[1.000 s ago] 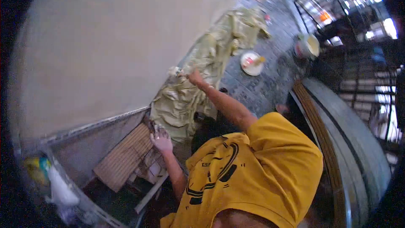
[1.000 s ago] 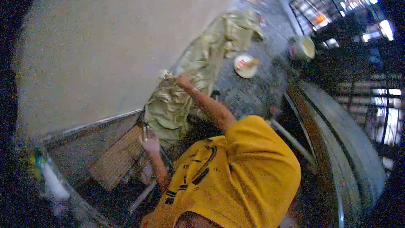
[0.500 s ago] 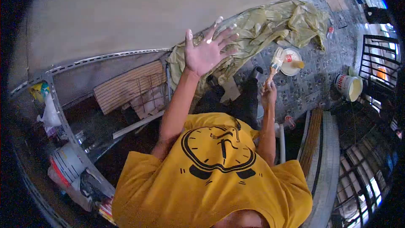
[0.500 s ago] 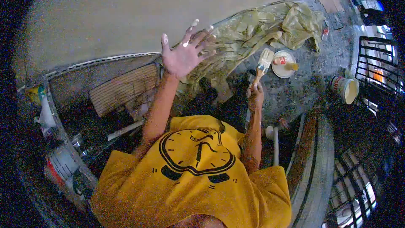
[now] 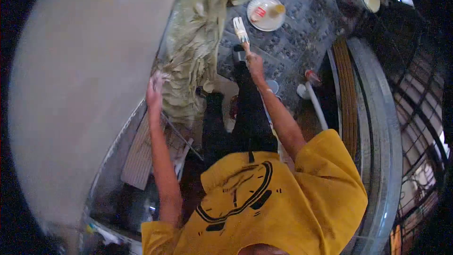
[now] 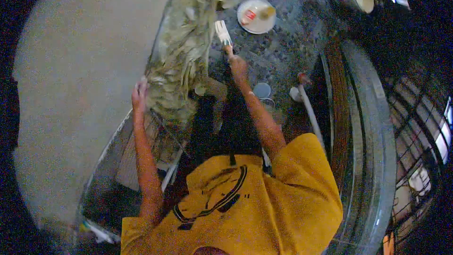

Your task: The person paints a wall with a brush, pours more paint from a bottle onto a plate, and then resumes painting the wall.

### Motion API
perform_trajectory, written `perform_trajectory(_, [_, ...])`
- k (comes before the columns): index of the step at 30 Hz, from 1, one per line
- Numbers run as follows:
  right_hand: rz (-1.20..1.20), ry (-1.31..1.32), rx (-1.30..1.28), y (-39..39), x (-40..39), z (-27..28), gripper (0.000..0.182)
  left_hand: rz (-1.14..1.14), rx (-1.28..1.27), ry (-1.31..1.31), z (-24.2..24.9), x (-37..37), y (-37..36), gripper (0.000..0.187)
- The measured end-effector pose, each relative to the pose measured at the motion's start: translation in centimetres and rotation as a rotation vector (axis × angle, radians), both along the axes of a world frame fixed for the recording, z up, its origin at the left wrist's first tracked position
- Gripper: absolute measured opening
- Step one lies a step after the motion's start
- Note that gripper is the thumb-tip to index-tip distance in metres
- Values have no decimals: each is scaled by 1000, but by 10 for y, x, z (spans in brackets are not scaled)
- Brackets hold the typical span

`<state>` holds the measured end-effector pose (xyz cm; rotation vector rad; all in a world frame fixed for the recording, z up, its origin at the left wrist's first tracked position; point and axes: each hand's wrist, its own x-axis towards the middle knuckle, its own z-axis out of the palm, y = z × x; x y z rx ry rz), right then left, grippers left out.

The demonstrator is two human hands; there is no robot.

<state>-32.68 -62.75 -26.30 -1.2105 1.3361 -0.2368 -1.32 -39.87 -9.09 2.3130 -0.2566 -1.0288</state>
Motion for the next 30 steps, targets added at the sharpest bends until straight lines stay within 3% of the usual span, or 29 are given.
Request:
perform_trajectory(4, [-129, 136, -103, -27, -39, -111, 38, -263, 241, -197, -107, -39, 80, 40])
perform_trajectory(6, [-209, 348, -80, -31, -73, -195, 42, -252, 337, -39, -113, -68, 75, 39])
perform_trajectory(8, [-140, 346, -302, -51, -107, -274, 42, -242, 402, 54, -130, -91, 74, 39])
perform_trajectory(10, [-20, 554, -126, -89, -118, -309, 39, -304, 463, 124, -172, -97, 124, 40])
perform_trajectory(12, [106, 732, -207, -107, -133, -359, 38, -354, 518, 201, -210, -103, 154, 41])
perform_trajectory(14, [102, 825, 4, -143, -121, -381, 36, -77, 492, 320, -245, -111, 164, 41])
perform_trajectory(16, [195, 909, -299, -157, -122, -409, 33, -6, 486, 370, -263, -120, 99, 40])
perform_trajectory(17, [194, 917, -289, -167, -117, -411, 33, 69, 466, 410, -271, -125, 74, 39])
perform_trajectory(20, [243, 911, -388, -183, -107, -422, 33, -30, 421, 342, -297, -139, 84, 36])
perform_trajectory(21, [237, 895, -441, -191, -106, -441, 32, 402, 380, 524, -311, -149, 92, 38])
perform_trajectory(24, [231, 852, -482, -202, -100, -459, 31, 428, 437, 581, -325, -161, 89, 39])
perform_trajectory(25, [232, 822, -471, -205, -93, -462, 30, 83, 503, 561, -322, -160, 84, 40])
perform_trajectory(26, [232, 825, -468, -205, -89, -469, 30, 81, 505, 562, -323, -163, 79, 40])
perform_trajectory(28, [149, 824, -473, -208, -79, -482, 30, 367, 567, 605, -325, -167, 70, 39])
perform_trajectory(30, [138, 810, -493, -210, -73, -493, 31, 353, 592, 606, -320, -166, 54, 39])
